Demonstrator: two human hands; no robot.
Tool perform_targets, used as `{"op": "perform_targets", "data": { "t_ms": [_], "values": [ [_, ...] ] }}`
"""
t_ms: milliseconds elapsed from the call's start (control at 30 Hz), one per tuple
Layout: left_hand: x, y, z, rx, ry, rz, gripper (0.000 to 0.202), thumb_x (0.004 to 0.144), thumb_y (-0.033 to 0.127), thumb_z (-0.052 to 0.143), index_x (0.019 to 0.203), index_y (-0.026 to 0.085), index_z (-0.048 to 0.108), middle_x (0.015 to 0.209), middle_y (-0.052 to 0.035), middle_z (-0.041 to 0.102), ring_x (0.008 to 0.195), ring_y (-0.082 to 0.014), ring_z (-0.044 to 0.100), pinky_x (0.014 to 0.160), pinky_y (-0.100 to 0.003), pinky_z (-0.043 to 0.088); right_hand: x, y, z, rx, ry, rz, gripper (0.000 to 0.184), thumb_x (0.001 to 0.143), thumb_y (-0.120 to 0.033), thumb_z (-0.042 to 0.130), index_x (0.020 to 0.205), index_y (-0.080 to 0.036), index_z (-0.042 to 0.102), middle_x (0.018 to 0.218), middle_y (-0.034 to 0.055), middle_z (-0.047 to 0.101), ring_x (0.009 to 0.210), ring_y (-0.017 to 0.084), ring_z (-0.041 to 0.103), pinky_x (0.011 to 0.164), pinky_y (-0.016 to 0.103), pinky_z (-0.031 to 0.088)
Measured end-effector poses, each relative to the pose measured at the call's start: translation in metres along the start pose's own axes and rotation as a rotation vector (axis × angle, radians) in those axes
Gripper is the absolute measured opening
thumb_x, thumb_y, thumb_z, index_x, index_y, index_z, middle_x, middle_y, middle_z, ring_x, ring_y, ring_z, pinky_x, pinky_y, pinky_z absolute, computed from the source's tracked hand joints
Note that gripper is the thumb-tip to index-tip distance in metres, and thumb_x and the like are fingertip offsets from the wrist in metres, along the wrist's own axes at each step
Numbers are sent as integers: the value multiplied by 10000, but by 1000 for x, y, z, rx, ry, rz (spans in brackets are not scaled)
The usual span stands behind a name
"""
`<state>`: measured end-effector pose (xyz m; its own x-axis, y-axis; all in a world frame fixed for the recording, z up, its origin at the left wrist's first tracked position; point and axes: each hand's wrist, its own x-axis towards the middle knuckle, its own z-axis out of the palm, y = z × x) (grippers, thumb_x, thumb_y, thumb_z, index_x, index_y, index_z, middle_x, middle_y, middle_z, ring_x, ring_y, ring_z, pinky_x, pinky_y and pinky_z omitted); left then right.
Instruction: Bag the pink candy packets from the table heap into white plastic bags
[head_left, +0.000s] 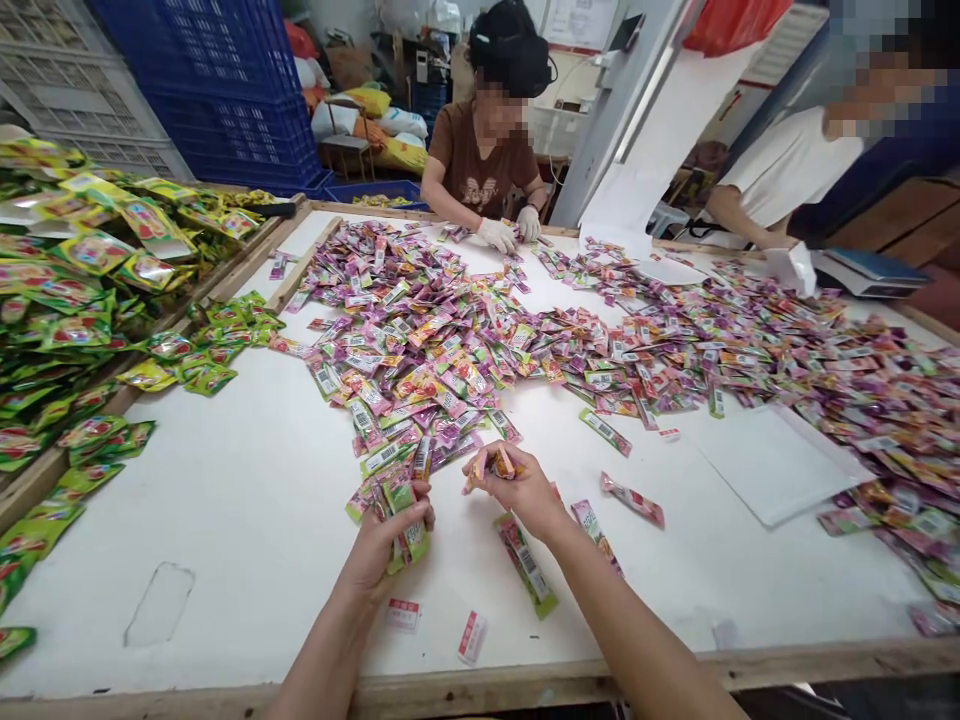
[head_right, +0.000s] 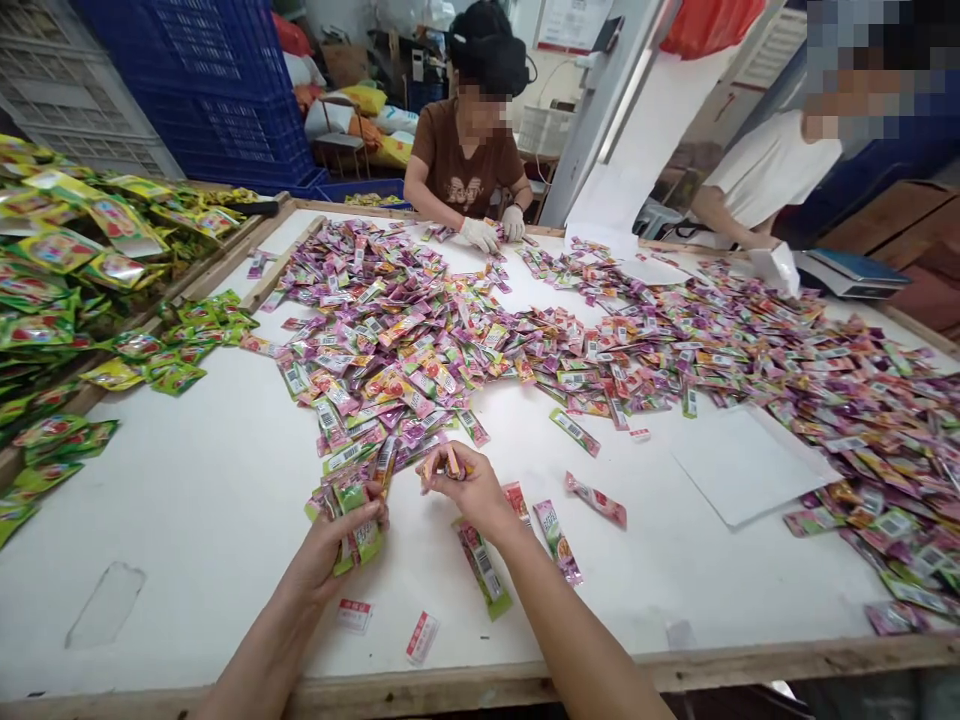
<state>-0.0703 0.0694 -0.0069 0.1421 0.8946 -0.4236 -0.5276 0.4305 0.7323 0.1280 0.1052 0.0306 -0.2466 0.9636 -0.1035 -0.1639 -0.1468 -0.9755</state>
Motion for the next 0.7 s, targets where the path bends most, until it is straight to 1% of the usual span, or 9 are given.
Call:
{"op": "perform_targets", "data": {
  "t_ms": [133, 233, 333, 400, 467, 533, 567, 633, 700],
  "values": [
    [-4, -8, 14, 164, -48, 82, 294, 712, 242, 744, 976, 159, 645, 979, -64, 644, 879, -171, 593, 724, -251, 480, -6, 12, 10, -75, 36, 25, 213, 719, -345, 709, 779, -197, 567, 650, -40, 507, 557, 112, 491, 539, 264, 466],
    [-9, -18, 26, 176, -75, 56, 487, 665, 251, 778, 1112, 175, 602, 1068, -85, 662, 975, -222, 612, 817, -297, 487, -15, 23, 26, -194, 79, 17, 268, 750, -401, 682, 919, -203, 618, 836, 9, 562, 798, 163, 566, 741, 304, 503],
    [-20, -25, 28, 192, -97, 46, 721, 604, 219, 811, 1257, 196, 506, 1232, -108, 610, 1137, -268, 559, 952, -357, 452, -31, 30, 50, -155, 71, 47, 449, 862, -487, 523, 1246, -255, 526, 1185, 64, 505, 1170, 205, 478, 1022, 354, 389],
    [-30, -24, 20, 229, -69, 67, 798, 581, 192, 817, 1299, 196, 469, 1309, -120, 556, 1197, -282, 518, 989, -371, 434, -41, 28, 65, -100, -14, 83, 520, 909, -532, 398, 1364, -282, 415, 1315, 70, 414, 1286, 194, 384, 1096, 349, 306],
    [-39, -20, 7, 265, 2, 89, 789, 575, 166, 811, 1290, 183, 479, 1291, -125, 570, 1176, -288, 536, 976, -379, 449, -44, 24, 77, -138, -175, 77, 571, 912, -565, 351, 1403, -274, 372, 1361, 77, 381, 1321, 197, 340, 1120, 349, 264],
    [-45, -16, -5, 290, 108, 108, 696, 578, 143, 797, 1223, 169, 536, 1192, -112, 633, 1092, -280, 589, 926, -370, 482, -39, 20, 85, -225, -292, 63, 550, 915, -559, 349, 1356, -248, 457, 1304, 80, 463, 1274, 208, 398, 1099, 355, 290],
    [-45, -14, -9, 286, 162, 100, 612, 579, 136, 789, 1153, 158, 580, 1114, -100, 669, 1032, -272, 618, 883, -358, 503, -33, 19, 88, -257, -298, 66, 509, 923, -535, 350, 1288, -232, 534, 1222, 75, 536, 1205, 209, 464, 1061, 352, 337],
    [-42, -11, -13, 228, 252, 50, 438, 563, 128, 780, 979, 139, 643, 918, -70, 712, 878, -249, 660, 762, -319, 534, -20, 23, 96, -326, -173, 82, 414, 931, -465, 377, 1072, -202, 664, 972, 52, 638, 986, 194, 578, 921, 324, 437],
    [-36, -9, -12, 138, 295, -3, 355, 530, 114, 776, 863, 128, 653, 766, -37, 704, 741, -218, 663, 651, -281, 530, -10, 31, 103, -421, 41, 65, 329, 918, -380, 421, 900, -186, 686, 791, 27, 639, 805, 171, 592, 791, 289, 462]
  ]
}}
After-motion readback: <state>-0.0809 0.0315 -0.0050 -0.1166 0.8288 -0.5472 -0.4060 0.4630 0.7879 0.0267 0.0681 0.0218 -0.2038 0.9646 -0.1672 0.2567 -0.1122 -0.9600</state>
